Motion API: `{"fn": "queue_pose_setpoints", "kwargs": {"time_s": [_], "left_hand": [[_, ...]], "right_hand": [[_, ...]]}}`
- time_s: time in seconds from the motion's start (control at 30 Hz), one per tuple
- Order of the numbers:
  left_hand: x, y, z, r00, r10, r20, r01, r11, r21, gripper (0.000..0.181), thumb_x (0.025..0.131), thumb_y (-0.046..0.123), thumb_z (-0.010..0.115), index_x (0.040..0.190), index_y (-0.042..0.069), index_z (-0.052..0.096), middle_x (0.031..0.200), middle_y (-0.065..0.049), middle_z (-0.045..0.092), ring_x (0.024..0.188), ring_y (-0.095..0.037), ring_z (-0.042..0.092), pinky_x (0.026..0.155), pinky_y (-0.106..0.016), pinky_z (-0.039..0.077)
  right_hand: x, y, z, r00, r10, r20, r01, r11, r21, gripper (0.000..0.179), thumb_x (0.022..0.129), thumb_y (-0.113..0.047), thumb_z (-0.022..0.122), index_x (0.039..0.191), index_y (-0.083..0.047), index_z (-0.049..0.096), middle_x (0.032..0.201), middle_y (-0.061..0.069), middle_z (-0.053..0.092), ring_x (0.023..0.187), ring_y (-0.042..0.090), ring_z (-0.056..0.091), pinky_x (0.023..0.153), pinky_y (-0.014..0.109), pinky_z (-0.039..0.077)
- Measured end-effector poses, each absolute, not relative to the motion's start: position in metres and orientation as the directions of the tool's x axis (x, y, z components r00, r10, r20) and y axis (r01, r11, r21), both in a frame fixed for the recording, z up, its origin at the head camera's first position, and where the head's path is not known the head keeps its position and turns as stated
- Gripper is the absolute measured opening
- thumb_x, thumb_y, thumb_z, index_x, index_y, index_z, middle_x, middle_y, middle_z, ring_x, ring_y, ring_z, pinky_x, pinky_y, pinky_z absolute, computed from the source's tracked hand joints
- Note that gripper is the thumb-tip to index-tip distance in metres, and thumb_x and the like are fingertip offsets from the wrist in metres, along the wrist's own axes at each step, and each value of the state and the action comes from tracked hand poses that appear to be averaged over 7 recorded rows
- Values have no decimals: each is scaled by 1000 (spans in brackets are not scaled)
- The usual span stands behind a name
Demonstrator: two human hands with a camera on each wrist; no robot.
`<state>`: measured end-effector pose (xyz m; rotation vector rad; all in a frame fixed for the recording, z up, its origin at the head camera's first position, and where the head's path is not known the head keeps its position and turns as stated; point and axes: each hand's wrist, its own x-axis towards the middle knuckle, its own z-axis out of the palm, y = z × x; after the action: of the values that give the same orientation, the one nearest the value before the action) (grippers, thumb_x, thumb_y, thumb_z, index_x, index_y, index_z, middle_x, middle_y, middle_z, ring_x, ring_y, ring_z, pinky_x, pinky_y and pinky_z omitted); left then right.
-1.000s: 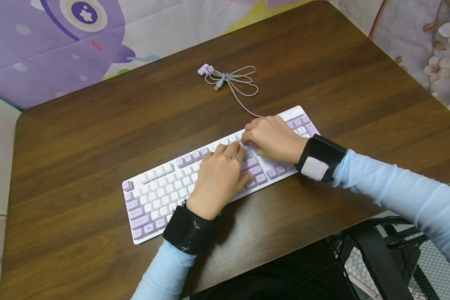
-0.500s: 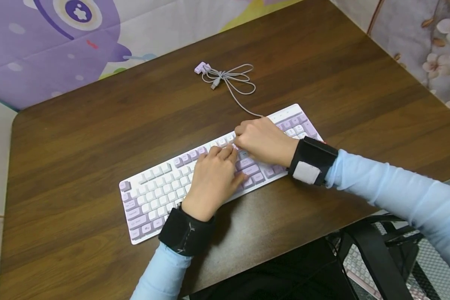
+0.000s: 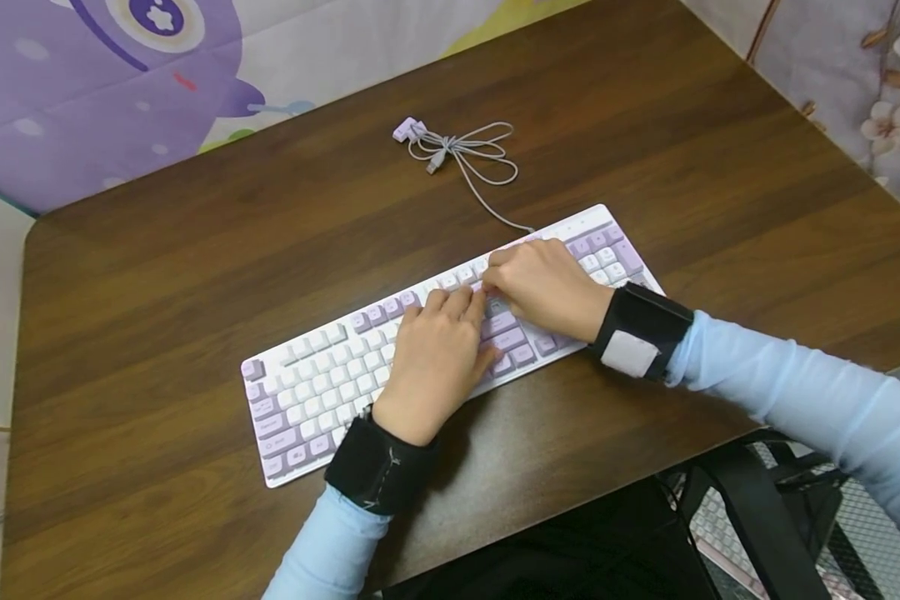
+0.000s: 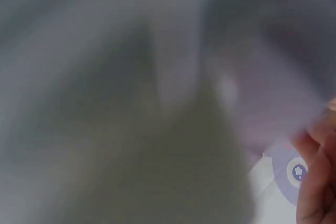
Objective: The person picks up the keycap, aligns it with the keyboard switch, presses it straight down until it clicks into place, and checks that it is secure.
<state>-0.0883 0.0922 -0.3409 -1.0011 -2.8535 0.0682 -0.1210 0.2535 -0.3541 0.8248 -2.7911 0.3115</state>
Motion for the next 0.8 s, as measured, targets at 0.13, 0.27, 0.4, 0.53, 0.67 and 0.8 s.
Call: {"fn": "queue_pose_setpoints", "kwargs": {"time_s": [0.13,0.27,0.4,0.53,0.67,0.8], "left_hand": [[-87,95,-339,-780,621,77,614,783,-97,61,78,44,70,126,8,57,117,-4,62,106,-22,56,78,-38,48],[-86,98,-336,-782,619,76,607,783,-136,60,76,46,70,122,7,59,109,-3,61,101,-21,55,73,-36,47],[-85,98,-336,-785,613,92,597,787,-152,61,76,47,70,120,6,60,105,-3,62,99,-21,55,70,-35,46],[-86,99,-338,-767,633,104,619,773,-136,59,75,47,71,118,8,61,105,-3,62,98,-21,55,69,-35,47],[-88,100,-335,-760,644,86,632,764,-131,60,75,49,70,119,9,61,109,-3,62,100,-21,56,71,-35,48],[-90,99,-330,-757,648,84,638,761,-118,62,74,48,71,121,8,61,112,-4,63,100,-22,56,72,-36,49]], "right_hand": [[-115,253,-358,-855,-441,273,-498,845,-194,9,82,-6,63,82,-7,72,78,6,68,68,28,66,55,42,50],[-112,252,-359,-878,-388,282,-455,859,-235,12,80,-4,64,85,-9,74,83,5,70,73,28,67,58,42,51],[-113,250,-358,-888,-367,275,-436,862,-258,14,80,-5,64,87,-10,75,84,3,71,75,27,68,59,43,51],[-112,252,-358,-918,-321,231,-380,877,-293,13,80,-8,66,88,-11,75,86,2,72,79,27,68,59,43,51],[-112,252,-353,-928,-312,205,-360,893,-272,12,80,-7,64,83,-13,75,80,2,71,75,28,67,56,44,49],[-113,247,-348,-933,-314,175,-346,915,-205,11,80,-8,64,76,-12,73,71,5,68,68,32,65,52,46,48]]}}
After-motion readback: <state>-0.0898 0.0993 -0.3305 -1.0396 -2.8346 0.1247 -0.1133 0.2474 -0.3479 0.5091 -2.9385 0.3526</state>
